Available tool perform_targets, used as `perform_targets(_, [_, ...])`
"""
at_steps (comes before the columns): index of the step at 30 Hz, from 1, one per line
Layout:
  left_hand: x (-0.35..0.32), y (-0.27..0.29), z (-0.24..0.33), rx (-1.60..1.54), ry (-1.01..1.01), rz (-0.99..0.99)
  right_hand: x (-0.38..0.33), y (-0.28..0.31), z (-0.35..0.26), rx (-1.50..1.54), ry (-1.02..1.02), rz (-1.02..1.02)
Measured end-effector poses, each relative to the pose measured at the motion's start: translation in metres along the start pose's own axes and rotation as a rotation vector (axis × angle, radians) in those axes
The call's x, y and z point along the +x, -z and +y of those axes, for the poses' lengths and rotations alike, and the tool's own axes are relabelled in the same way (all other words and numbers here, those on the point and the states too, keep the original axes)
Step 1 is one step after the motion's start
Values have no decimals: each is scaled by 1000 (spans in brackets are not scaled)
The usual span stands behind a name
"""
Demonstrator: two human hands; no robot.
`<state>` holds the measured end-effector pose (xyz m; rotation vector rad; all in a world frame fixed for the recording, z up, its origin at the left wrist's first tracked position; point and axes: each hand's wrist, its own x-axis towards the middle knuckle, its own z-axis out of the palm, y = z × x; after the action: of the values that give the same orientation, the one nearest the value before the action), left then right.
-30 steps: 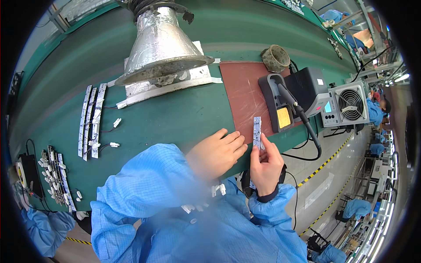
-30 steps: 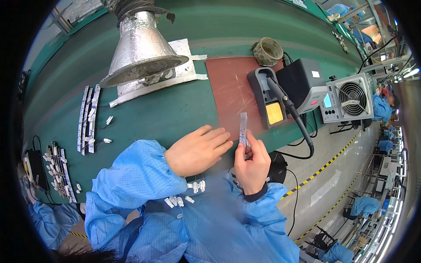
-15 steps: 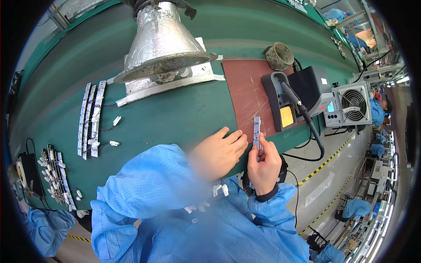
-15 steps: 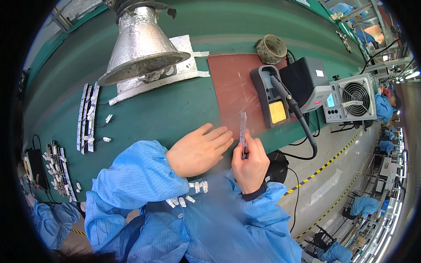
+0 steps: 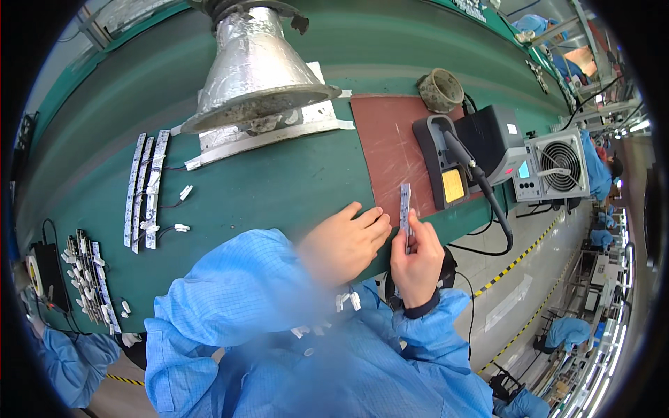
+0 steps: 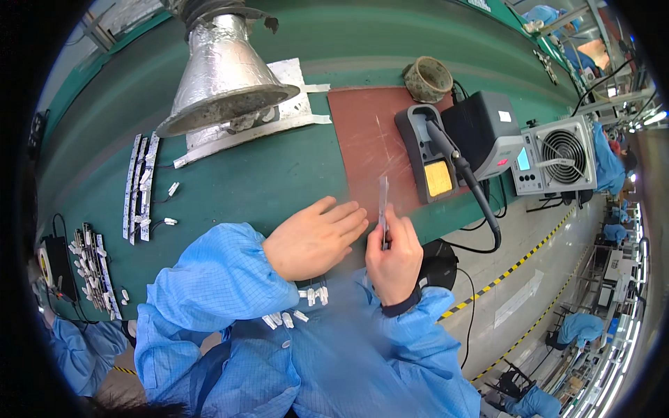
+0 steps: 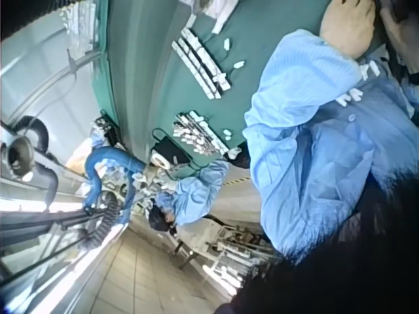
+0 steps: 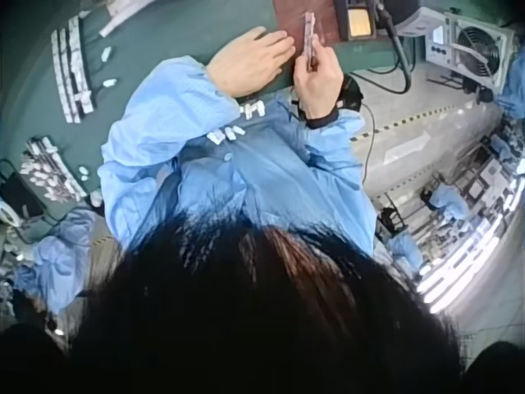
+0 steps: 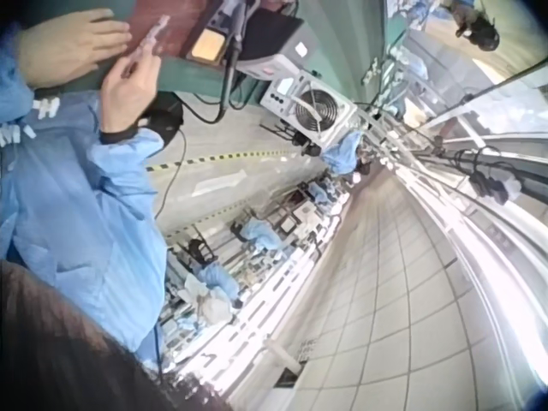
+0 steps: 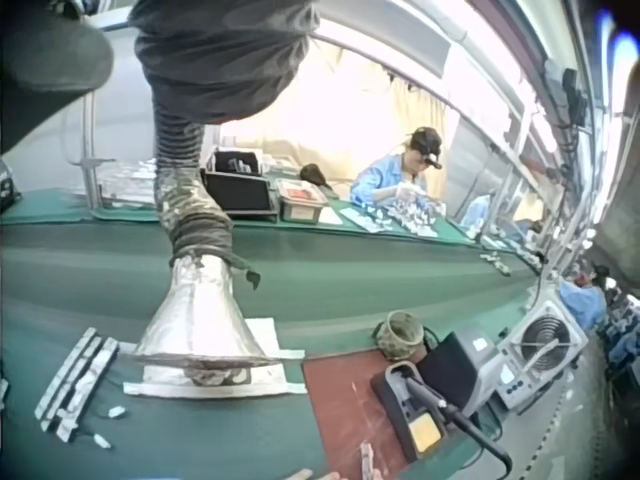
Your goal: The person solders wires onto LED circuit strips one by one using a soldering iron and sets the strips on the table.
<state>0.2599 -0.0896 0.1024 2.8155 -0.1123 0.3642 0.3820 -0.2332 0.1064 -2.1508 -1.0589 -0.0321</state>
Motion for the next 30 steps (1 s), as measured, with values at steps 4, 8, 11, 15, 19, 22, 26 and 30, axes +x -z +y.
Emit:
perform_targets(4, [2, 1, 2, 47, -8, -3, 2, -1, 0, -23, 15, 9])
perform_targets(8, [1, 2, 2, 4, 1, 6, 0, 1, 2, -4, 32, -22])
perform_targets(11, [1, 4, 1, 6, 1, -13, 7, 1, -1, -22, 25, -8])
perform_targets(15, [0, -7, 0, 8, -23, 82, -2, 0, 4, 18, 30, -8])
perform_targets(19, [0, -3, 1, -10, 12, 41, 1, -1, 2, 11, 10, -12])
perform_targets(22, [-1, -5, 0, 5, -22, 67, -4, 2, 4, 14, 29, -2])
perform_targets(26, [-1, -6, 1, -17, -8, 84, -2, 1, 2, 23, 16, -28])
perform_targets(30, [1, -2, 1, 10, -16, 68, 3, 1, 0, -2, 15, -10])
